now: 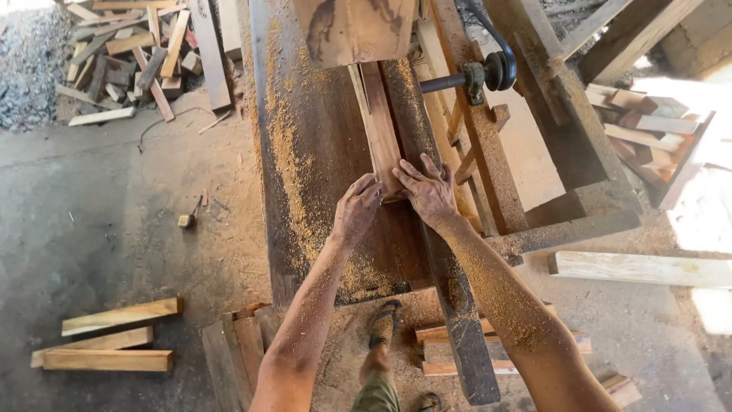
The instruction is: Sawing wooden planks into smaller pieces using a table-mounted circular saw.
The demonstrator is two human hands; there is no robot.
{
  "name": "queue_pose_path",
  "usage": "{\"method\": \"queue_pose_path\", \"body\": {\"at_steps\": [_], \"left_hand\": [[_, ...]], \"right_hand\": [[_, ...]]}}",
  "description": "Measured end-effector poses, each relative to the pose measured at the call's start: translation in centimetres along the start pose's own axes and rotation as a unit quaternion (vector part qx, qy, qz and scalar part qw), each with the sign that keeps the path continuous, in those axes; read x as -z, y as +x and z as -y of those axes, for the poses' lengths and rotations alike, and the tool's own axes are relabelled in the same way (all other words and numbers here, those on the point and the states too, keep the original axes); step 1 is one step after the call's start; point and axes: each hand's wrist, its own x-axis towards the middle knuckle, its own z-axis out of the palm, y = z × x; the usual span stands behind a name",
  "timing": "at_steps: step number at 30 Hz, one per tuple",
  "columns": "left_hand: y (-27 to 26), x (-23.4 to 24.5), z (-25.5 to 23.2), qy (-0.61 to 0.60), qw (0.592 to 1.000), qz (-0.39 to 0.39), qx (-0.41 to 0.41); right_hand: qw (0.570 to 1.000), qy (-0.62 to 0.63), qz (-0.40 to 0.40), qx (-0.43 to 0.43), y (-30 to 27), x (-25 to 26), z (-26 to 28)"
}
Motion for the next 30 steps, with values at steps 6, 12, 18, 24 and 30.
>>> {"method": "queue_pose_path", "body": {"at_steps": [6,12,18,24,30], "left_hand": [[0.8,-1.7,1.3,0.141,0.977,-0.087,-0.135],[1.2,0.0,0.3,0.107,0.985,-0.078,-0.109],[1.8,1.2,-0.5,0.084,0.992,-0.062,-0.072],[2.5,1.1,-0.2,0.079,0.993,-0.06,-0.061],[2.7,0.8,0.2,0.062,0.996,-0.04,-0.043]], "right_hand": [[0.998,0.058,-0.001,-0.013,0.5,0.4,0.0],[0.998,0.062,0.004,-0.016,0.8,0.8,0.2],[0.998,0.066,-0.017,0.004,1.8,0.7,-0.2],[0.994,0.094,-0.053,0.024,2.4,0.1,-0.9],[0.996,0.076,-0.029,0.02,2.4,0.9,-0.6]]}}
